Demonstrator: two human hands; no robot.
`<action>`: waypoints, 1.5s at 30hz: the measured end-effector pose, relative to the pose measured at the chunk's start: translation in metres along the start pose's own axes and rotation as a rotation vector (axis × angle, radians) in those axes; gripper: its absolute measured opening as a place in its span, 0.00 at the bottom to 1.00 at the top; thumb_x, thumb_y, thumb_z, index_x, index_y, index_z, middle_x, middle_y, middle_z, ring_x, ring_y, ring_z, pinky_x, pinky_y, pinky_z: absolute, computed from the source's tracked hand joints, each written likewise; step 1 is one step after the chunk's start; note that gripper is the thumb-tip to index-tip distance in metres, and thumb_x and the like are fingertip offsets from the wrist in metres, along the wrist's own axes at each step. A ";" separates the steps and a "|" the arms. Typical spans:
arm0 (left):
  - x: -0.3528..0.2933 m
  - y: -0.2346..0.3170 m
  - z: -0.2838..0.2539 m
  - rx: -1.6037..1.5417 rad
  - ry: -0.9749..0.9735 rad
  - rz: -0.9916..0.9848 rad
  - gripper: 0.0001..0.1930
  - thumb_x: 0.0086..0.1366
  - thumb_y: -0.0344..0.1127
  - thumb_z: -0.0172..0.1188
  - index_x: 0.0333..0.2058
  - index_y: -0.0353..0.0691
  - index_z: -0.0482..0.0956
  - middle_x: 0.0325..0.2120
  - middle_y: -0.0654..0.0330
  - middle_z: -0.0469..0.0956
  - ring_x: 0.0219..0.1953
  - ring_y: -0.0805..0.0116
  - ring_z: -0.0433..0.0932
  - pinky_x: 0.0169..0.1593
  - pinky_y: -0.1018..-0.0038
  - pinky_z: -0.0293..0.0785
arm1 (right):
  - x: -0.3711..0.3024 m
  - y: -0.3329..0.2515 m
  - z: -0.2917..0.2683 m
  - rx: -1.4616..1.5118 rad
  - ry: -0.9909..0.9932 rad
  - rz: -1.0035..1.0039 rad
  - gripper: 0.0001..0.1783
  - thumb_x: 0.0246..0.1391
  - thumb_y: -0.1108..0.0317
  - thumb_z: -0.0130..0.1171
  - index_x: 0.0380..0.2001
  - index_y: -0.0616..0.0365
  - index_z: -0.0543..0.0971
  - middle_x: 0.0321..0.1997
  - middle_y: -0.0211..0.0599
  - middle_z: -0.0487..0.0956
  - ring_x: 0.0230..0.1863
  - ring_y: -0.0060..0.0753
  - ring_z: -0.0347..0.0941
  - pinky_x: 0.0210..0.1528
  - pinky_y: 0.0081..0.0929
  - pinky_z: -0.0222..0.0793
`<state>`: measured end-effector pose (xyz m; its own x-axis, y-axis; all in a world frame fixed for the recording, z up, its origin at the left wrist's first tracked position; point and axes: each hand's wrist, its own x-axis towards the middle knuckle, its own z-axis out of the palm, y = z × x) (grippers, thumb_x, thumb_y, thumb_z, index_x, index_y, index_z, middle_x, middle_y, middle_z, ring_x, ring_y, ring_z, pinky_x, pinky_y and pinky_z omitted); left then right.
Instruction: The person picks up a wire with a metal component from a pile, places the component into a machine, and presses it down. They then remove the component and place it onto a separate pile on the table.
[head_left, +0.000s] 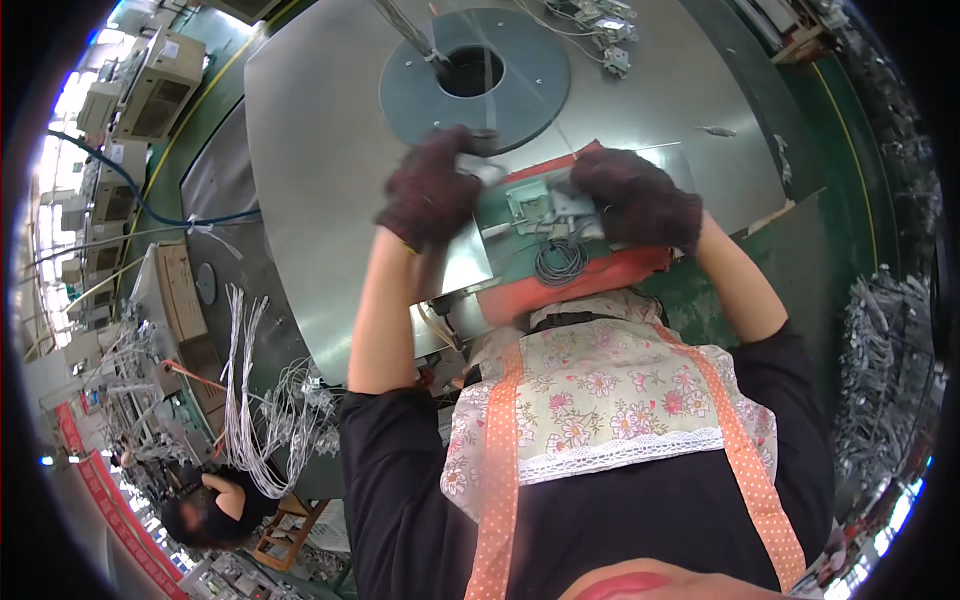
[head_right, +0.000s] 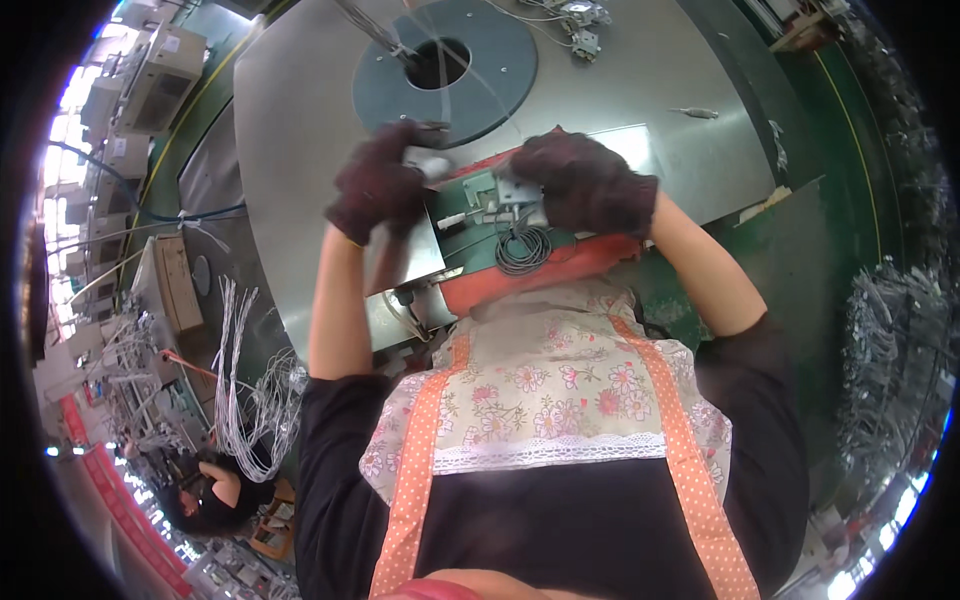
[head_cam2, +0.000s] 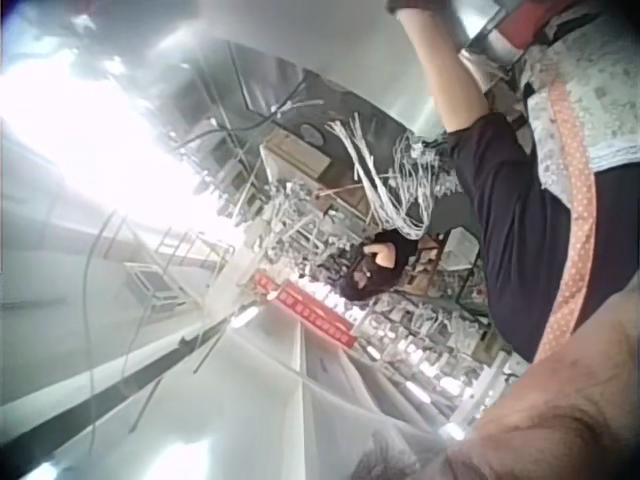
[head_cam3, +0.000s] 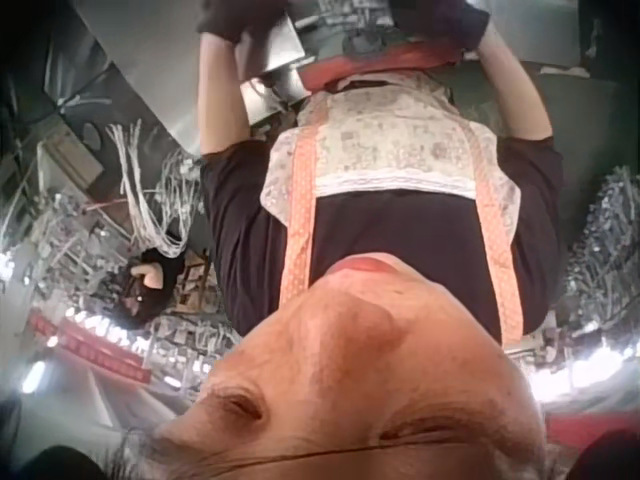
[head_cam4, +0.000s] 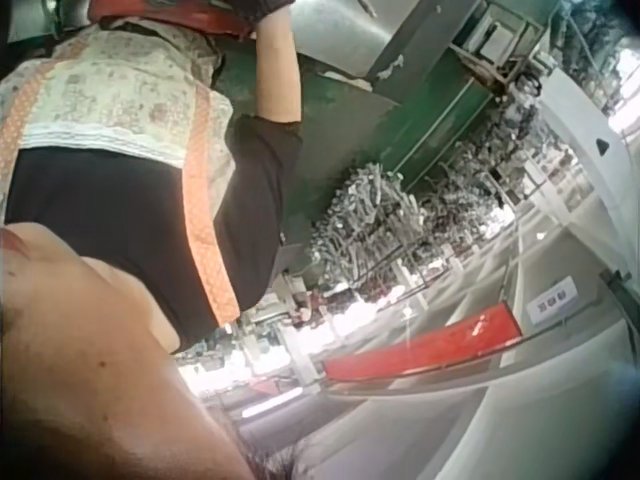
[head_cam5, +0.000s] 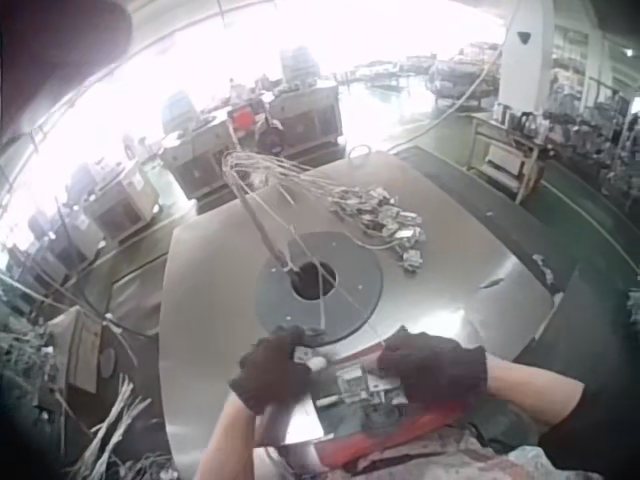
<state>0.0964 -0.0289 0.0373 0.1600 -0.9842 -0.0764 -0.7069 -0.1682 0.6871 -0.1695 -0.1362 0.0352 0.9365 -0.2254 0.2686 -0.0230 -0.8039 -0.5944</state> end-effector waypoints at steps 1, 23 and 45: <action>0.005 -0.005 -0.019 0.183 -0.012 -0.028 0.21 0.56 0.43 0.70 0.48 0.46 0.82 0.44 0.53 0.83 0.49 0.55 0.82 0.53 0.63 0.77 | 0.003 -0.005 0.005 -0.005 -0.003 0.013 0.28 0.41 0.69 0.71 0.50 0.57 0.78 0.40 0.49 0.81 0.45 0.50 0.79 0.47 0.42 0.76; -0.038 -0.017 0.029 0.439 0.323 0.396 0.13 0.60 0.37 0.64 0.42 0.41 0.82 0.31 0.52 0.81 0.36 0.50 0.80 0.53 0.57 0.75 | 0.009 -0.006 0.073 -0.455 -0.021 0.235 0.19 0.55 0.66 0.54 0.50 0.56 0.78 0.40 0.48 0.76 0.45 0.47 0.74 0.44 0.41 0.70; -0.050 0.058 0.088 0.348 0.214 0.083 0.17 0.65 0.37 0.50 0.48 0.38 0.80 0.40 0.48 0.84 0.49 0.51 0.81 0.69 0.56 0.61 | -0.001 0.228 -0.022 -0.624 0.374 0.422 0.32 0.53 0.58 0.69 0.59 0.58 0.71 0.54 0.47 0.76 0.56 0.51 0.74 0.59 0.46 0.69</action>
<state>-0.0131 0.0060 0.0178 0.2064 -0.9675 0.1458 -0.9082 -0.1340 0.3965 -0.1838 -0.3316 -0.0843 0.6306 -0.6545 0.4171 -0.6375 -0.7433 -0.2026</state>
